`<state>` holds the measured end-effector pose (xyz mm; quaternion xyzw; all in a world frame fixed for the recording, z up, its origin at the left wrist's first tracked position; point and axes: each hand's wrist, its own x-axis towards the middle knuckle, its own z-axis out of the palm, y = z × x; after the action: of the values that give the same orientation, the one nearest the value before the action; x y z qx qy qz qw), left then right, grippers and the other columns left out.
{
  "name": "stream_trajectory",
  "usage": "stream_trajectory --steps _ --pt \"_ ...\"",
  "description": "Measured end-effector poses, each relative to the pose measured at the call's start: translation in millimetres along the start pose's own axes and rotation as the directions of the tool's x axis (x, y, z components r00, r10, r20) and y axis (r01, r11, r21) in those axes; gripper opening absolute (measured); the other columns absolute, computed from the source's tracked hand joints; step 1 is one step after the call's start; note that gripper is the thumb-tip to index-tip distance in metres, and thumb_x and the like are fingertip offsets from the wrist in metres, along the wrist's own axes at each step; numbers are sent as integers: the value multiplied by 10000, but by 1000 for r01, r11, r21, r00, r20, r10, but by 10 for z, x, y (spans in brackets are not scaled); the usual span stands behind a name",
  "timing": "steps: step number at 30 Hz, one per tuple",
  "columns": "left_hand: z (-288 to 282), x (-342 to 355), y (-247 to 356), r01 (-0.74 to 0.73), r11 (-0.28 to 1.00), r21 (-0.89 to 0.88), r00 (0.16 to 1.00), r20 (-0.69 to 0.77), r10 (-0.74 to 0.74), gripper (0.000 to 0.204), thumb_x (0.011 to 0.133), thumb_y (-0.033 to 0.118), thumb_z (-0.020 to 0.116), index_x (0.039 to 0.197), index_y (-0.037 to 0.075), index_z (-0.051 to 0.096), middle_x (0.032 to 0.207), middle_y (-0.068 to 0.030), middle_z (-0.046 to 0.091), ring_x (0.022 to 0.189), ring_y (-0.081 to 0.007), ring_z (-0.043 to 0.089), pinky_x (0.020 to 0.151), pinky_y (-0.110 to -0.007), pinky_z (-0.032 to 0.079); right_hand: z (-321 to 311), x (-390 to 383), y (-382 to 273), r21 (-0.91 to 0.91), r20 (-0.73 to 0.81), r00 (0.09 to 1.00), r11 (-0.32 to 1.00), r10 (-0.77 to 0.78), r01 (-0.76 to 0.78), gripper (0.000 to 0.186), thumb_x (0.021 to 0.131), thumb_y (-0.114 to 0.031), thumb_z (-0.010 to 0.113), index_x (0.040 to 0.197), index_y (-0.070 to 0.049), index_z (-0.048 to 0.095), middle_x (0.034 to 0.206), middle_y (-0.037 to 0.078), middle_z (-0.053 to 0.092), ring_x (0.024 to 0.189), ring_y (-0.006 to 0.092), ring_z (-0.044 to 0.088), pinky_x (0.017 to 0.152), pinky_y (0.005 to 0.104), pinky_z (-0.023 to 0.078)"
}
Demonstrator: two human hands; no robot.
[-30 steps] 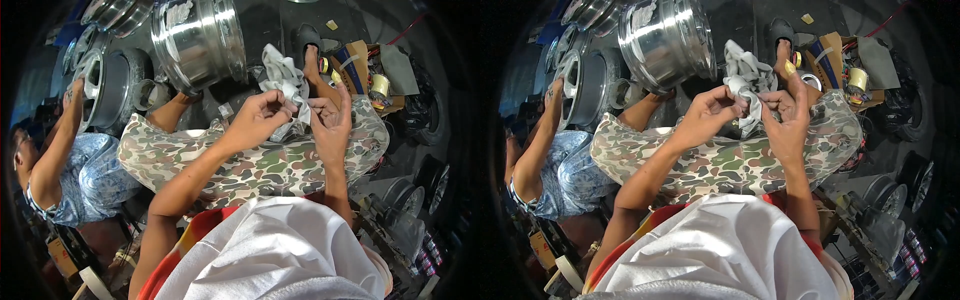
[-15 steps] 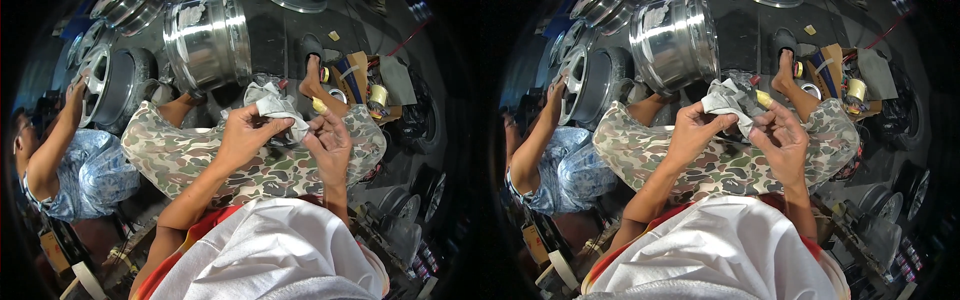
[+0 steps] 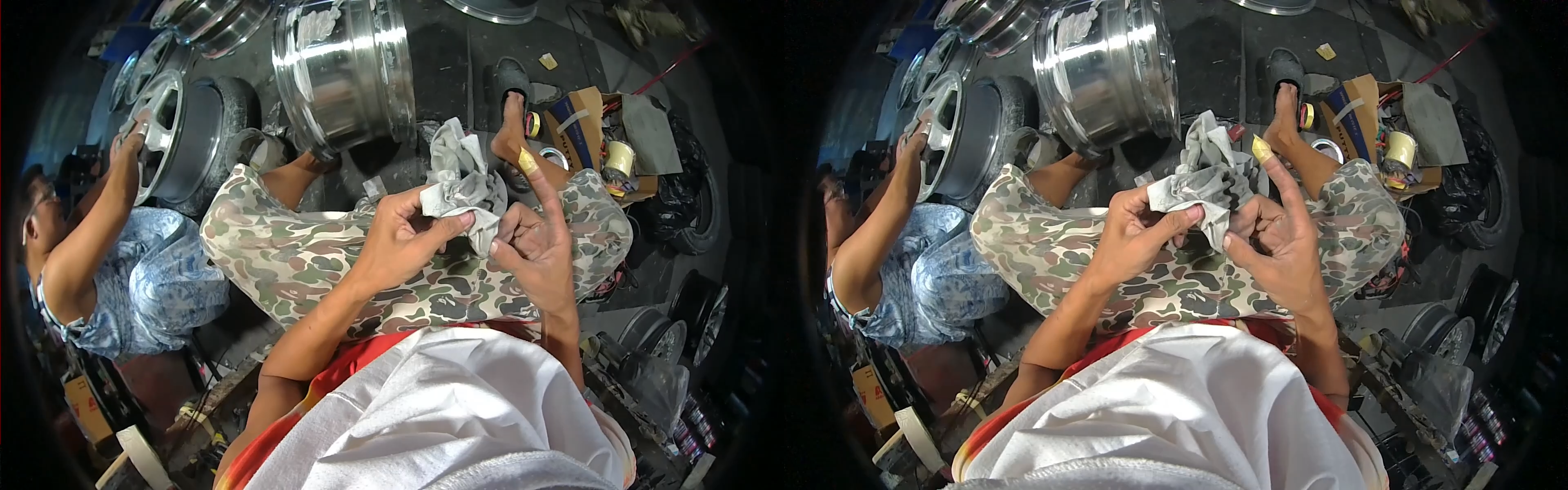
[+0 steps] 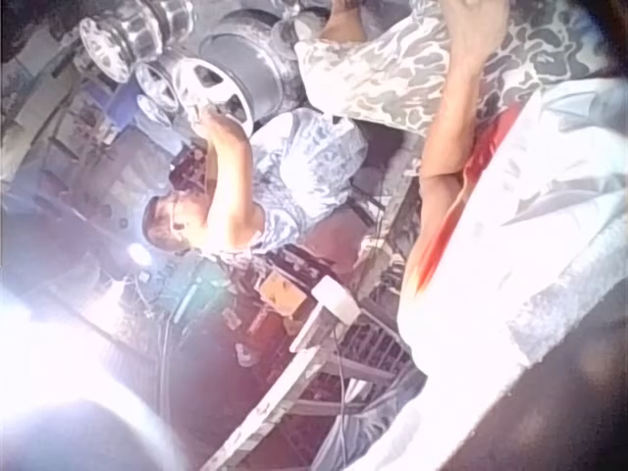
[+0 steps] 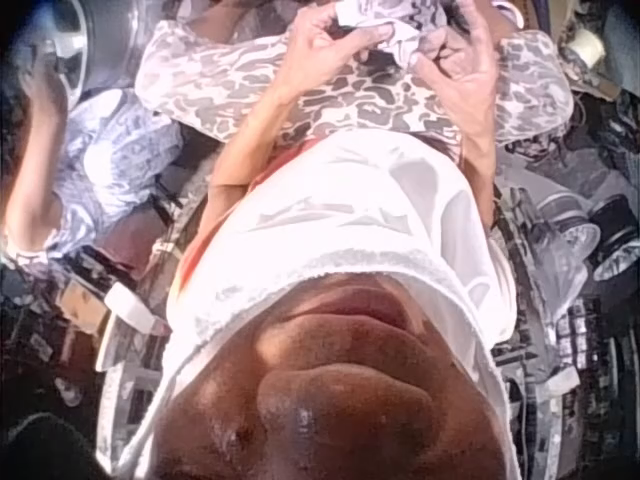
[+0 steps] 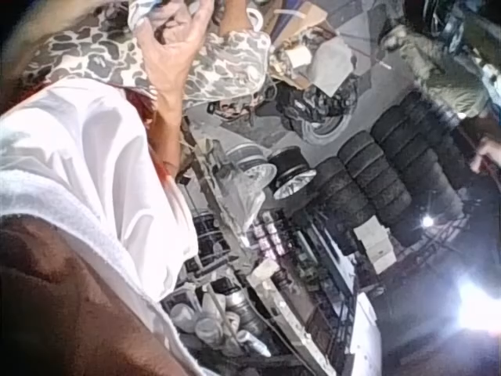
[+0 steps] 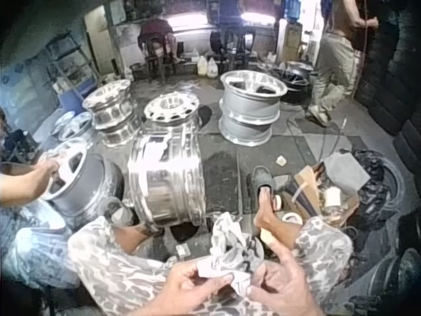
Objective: Repairing and polishing wheel rims using putty and sandpaper.
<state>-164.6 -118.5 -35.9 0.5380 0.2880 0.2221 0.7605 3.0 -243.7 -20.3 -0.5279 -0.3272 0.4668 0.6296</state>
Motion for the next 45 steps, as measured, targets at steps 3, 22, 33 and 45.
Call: stream_trajectory --steps 3,22,33,45 --pt "-58 -20 -55 7 1000 5 1000 16 -7 182 931 119 755 1074 8 740 840 22 716 650 -22 560 579 -203 451 -24 -37 -6 -21 -6 999 999 38 -38 931 850 129 695 1619 -11 191 872 38 604 825 77 598 753 226 505" --pt "-373 1162 -1258 -190 388 902 667 408 -623 329 893 241 625 1089 14 760 1089 -260 728 1022 -399 706 922 -474 532 -761 350 -298 -365 -276 943 928 -184 74 776 896 76 686 1560 57 285 1052 157 685 905 145 661 857 285 547" --pt "-2469 1438 -2725 215 60 975 863 -161 -480 483 807 202 690 1253 21 661 1286 -222 663 1247 -370 615 1039 -456 510 -844 852 234 -739 -145 989 663 18 -121 581 877 110 653 1433 -13 538 1036 57 650 892 101 630 797 252 524" --pt "-1819 1671 -2919 -127 22 992 898 124 -422 292 808 44 692 1097 57 734 1078 -191 744 1054 -370 724 878 -459 596 -878 992 307 -822 -195 981 549 -20 -152 590 839 157 616 1395 -32 549 966 62 599 824 123 581 760 246 477"
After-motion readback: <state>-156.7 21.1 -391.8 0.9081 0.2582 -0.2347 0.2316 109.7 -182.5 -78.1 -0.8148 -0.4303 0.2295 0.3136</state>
